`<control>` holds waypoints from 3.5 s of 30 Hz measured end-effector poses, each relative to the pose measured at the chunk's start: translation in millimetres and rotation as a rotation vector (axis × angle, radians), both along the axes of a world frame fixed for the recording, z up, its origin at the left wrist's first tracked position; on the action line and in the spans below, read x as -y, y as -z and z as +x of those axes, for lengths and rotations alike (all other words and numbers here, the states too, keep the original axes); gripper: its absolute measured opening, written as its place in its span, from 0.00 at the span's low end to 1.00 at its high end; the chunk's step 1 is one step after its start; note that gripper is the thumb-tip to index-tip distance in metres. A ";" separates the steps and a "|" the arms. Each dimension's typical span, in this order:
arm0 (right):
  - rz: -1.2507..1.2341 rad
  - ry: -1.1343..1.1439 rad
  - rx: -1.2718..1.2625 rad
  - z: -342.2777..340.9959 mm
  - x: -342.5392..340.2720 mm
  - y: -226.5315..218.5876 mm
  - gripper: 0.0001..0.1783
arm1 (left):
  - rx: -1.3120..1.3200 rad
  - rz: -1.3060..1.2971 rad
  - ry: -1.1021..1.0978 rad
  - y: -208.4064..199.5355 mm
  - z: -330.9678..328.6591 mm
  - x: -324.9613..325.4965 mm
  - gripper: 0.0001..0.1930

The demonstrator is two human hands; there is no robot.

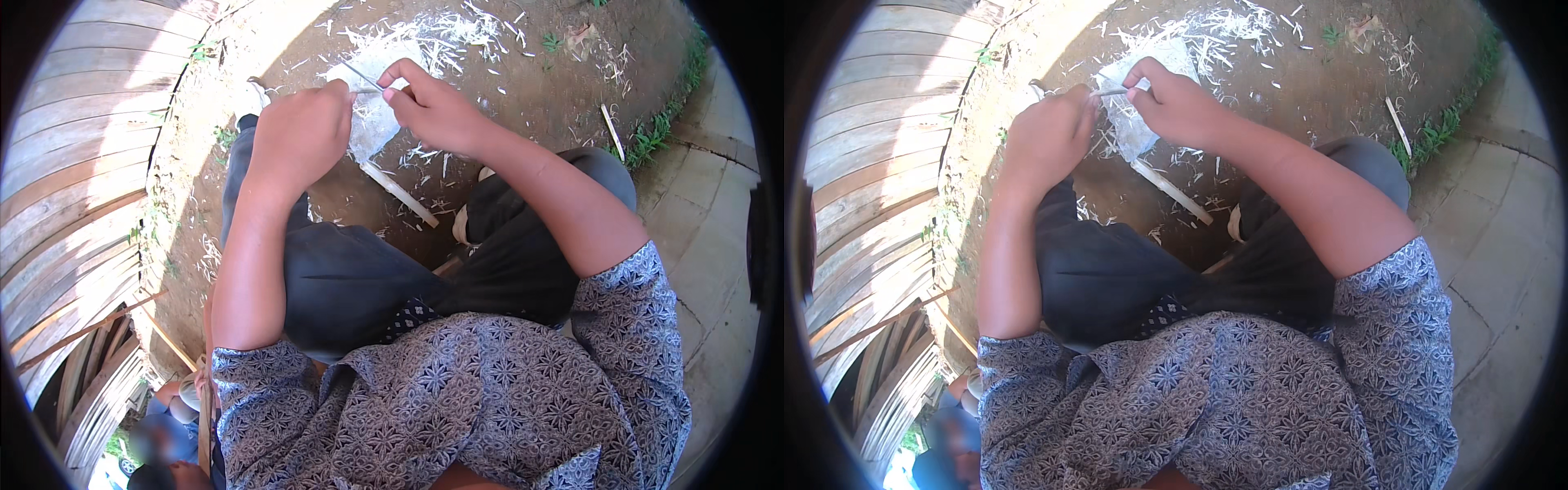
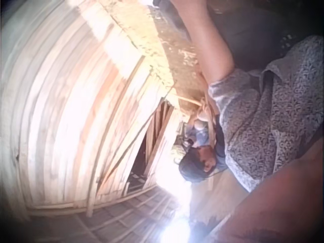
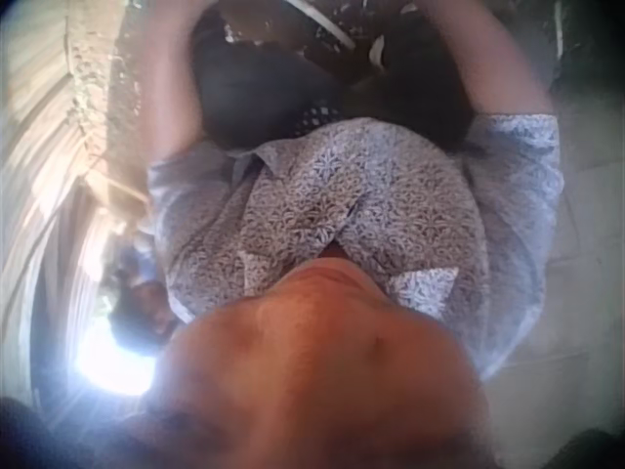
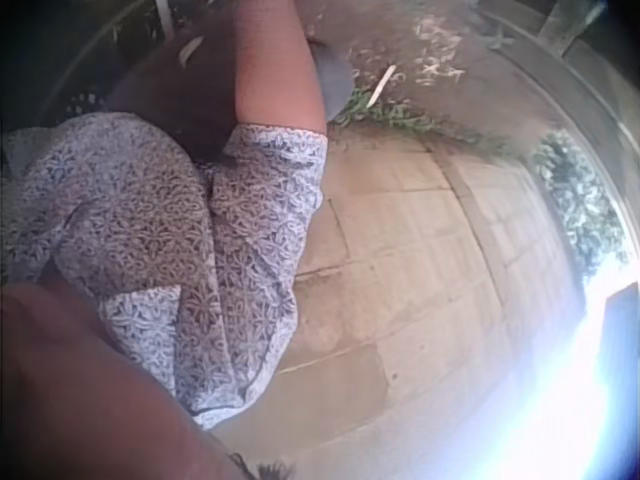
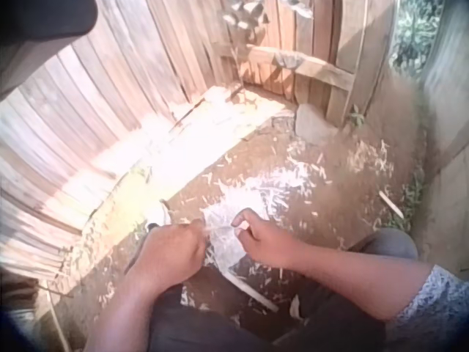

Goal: The person sits on the ground and uses a knife to shave thin strips from a piece of bamboo. They hold the bamboo in their left hand and scrape the knife along its length, creating a pile of shavings on the ground.

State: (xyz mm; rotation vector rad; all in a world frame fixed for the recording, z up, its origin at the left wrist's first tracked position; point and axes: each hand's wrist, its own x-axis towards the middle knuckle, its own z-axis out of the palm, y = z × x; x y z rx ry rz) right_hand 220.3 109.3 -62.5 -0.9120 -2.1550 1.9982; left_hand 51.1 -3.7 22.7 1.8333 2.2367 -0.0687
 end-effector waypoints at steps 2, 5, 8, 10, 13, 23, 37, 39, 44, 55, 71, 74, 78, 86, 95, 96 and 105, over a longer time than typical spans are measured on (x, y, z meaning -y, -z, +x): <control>0.093 0.055 -0.077 -6.5 7.5 -5.6 0.14 | -0.013 0.020 0.007 0.8 3.9 -1.5 0.13; 0.136 0.137 -0.075 -8.1 2.1 9.4 0.13 | -0.017 0.037 -0.011 5.4 1.4 -3.1 0.12; 0.200 0.159 -0.052 -3.5 -9.9 15.8 0.13 | -0.009 0.032 -0.024 5.3 -2.5 -2.6 0.12; 0.166 0.126 -0.022 -4.3 -9.4 11.6 0.12 | -0.017 0.029 -0.020 6.9 -4.3 -2.9 0.12; 0.150 0.087 -0.098 -12.2 0.0 12.4 0.11 | -0.007 0.057 -0.026 12.9 -5.9 -2.1 0.12; 0.252 0.100 -0.079 -14.0 11.6 28.0 0.09 | -0.019 0.047 -0.063 13.7 -6.7 -2.5 0.16; 0.253 0.135 0.143 -3.3 -17.7 56.6 0.11 | 0.064 0.135 -0.143 27.6 -37.9 1.1 0.19; 0.156 0.126 0.016 -22.2 -3.8 28.1 0.10 | 0.029 0.134 -0.128 24.0 -34.3 3.1 0.19; 0.252 0.058 -0.051 -32.0 2.2 34.0 0.10 | 0.039 0.141 -0.097 24.6 -24.2 -2.1 0.16; 0.659 -0.054 0.341 46.3 -33.7 157.3 0.10 | 0.023 0.115 -0.108 25.5 -35.4 -2.2 0.20; 0.317 0.026 -0.030 -20.7 2.8 56.5 0.11 | -0.003 0.104 -0.135 18.3 -23.4 -2.7 0.19; 0.382 0.000 0.081 -2.5 -5.7 83.1 0.11 | 0.021 0.126 -0.120 24.0 -24.7 -4.6 0.21; 0.406 -0.049 0.107 2.5 -10.1 83.4 0.11 | 0.030 0.109 -0.126 21.7 -23.5 -4.2 0.22; 0.492 -0.208 0.513 27.4 -42.0 125.0 0.11 | 0.057 0.084 -0.210 23.9 -44.3 -0.8 0.22; 0.237 -0.006 0.063 -29.6 -3.9 32.1 0.09 | 0.003 0.108 -0.111 21.5 -23.9 3.8 0.19; 0.327 0.000 0.098 -29.4 -4.6 54.7 0.10 | 0.017 0.108 -0.100 23.7 -22.6 1.4 0.20; 0.475 -0.315 0.621 25.0 -37.8 149.3 0.09 | 0.023 0.094 -0.137 23.5 -35.2 -1.8 0.20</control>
